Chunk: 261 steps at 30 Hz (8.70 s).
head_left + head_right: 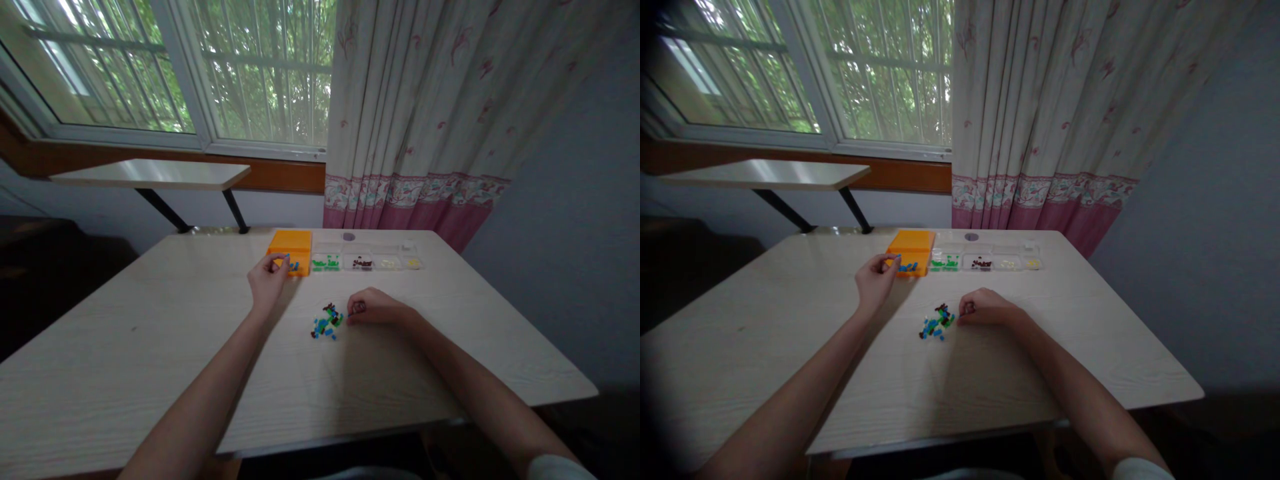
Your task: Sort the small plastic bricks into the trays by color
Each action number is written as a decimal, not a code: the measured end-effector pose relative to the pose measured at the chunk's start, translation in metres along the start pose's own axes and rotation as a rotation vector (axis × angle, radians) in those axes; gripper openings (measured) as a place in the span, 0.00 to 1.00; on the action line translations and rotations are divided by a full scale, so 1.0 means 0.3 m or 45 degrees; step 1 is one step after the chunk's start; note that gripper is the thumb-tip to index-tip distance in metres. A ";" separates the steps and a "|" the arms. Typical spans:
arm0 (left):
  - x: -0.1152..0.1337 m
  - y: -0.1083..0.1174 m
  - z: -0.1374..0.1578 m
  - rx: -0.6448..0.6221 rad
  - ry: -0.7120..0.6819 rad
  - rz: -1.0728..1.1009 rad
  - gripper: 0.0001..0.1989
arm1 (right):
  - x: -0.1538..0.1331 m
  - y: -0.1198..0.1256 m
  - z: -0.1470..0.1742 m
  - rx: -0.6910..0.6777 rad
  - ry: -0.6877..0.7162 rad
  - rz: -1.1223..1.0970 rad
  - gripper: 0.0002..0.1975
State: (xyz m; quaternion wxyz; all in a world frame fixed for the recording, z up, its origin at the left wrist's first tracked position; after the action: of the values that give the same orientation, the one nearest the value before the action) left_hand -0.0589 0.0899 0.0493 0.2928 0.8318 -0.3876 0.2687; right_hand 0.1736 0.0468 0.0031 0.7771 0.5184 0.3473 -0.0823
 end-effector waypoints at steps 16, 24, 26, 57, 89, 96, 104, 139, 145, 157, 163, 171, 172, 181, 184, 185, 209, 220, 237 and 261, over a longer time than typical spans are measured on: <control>-0.173 0.022 -0.023 -0.084 0.014 -0.294 0.13 | 0.029 0.001 -0.028 0.121 -0.018 -0.214 0.14; 0.066 -0.160 0.098 -0.610 -0.168 0.067 0.13 | 0.059 0.009 -0.075 0.363 -0.137 -0.692 0.21; 0.130 -0.188 0.140 -0.698 -0.214 0.098 0.13 | 0.060 0.013 -0.075 0.397 -0.206 -0.783 0.22; 0.201 -0.210 0.203 -0.750 -0.263 0.111 0.13 | 0.026 -0.012 -0.068 0.405 -0.206 -1.064 0.21; 0.232 -0.035 0.074 -0.142 -0.358 0.113 0.12 | -0.010 -0.012 -0.015 0.049 0.077 0.012 0.10; 0.151 -0.051 0.044 -0.211 -0.219 0.134 0.13 | -0.010 -0.012 -0.018 0.056 0.084 0.000 0.12; -0.109 0.026 -0.024 -0.029 0.097 -0.085 0.17 | 0.004 -0.013 -0.019 0.017 0.093 -0.122 0.11; 0.185 -0.240 0.219 -1.016 -0.263 0.029 0.12 | 0.026 0.015 -0.049 0.304 0.031 -0.561 0.16; 0.183 -0.239 0.216 -1.026 -0.271 0.051 0.12 | 0.011 0.021 -0.041 0.392 0.045 -0.528 0.14; 0.192 -0.213 0.187 -0.878 -0.378 0.034 0.11 | 0.016 0.015 -0.041 0.393 0.054 -0.520 0.14; 0.224 -0.060 0.078 -0.252 -0.567 -0.118 0.10 | -0.023 -0.028 -0.021 0.115 0.129 -0.233 0.11; 0.282 -0.003 0.073 -0.046 -0.786 -0.238 0.08 | -0.031 -0.030 -0.011 0.070 0.174 -0.072 0.10; 0.285 -0.002 0.075 -0.041 -0.799 -0.247 0.08 | -0.031 -0.030 -0.011 0.068 0.172 -0.075 0.09; 0.264 -0.007 0.068 -0.073 -0.734 -0.232 0.09 | -0.022 -0.031 -0.012 0.046 0.159 -0.094 0.09; 0.214 -0.005 0.044 -0.079 -0.595 -0.199 0.10 | -0.019 -0.031 -0.016 0.057 0.160 -0.051 0.09; 0.187 -0.002 0.033 -0.073 -0.528 -0.191 0.11 | -0.018 -0.031 -0.016 0.061 0.163 -0.037 0.09; -0.120 -0.039 -0.003 -0.421 -0.187 -0.314 0.17 | 0.002 -0.022 -0.030 0.099 0.085 -0.292 0.11; 0.166 -0.226 0.194 -0.978 -0.316 0.089 0.16 | 0.011 0.060 -0.020 0.704 0.167 -0.311 0.13; 0.196 -0.223 0.203 -0.942 -0.351 0.165 0.12 | -0.028 0.062 0.001 0.728 0.224 -0.254 0.12; 0.233 -0.027 0.053 -0.245 -0.720 -0.213 0.09 | -0.076 -0.038 0.008 0.349 0.496 0.133 0.12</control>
State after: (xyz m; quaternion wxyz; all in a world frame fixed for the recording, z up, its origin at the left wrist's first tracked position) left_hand -0.0101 0.0491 0.0833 0.2719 0.8710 -0.4075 -0.0366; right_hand 0.1523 0.0344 0.0094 0.6211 0.6423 0.4490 0.0131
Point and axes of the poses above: each hand's wrist, its own z-axis away from the middle knuckle, its own y-axis out of the back of the hand, x = y × z, the point moved 7 cm from there along -z, towards the middle knuckle, and after that the axes turned 12 degrees about -y, right-handed, at the moved point
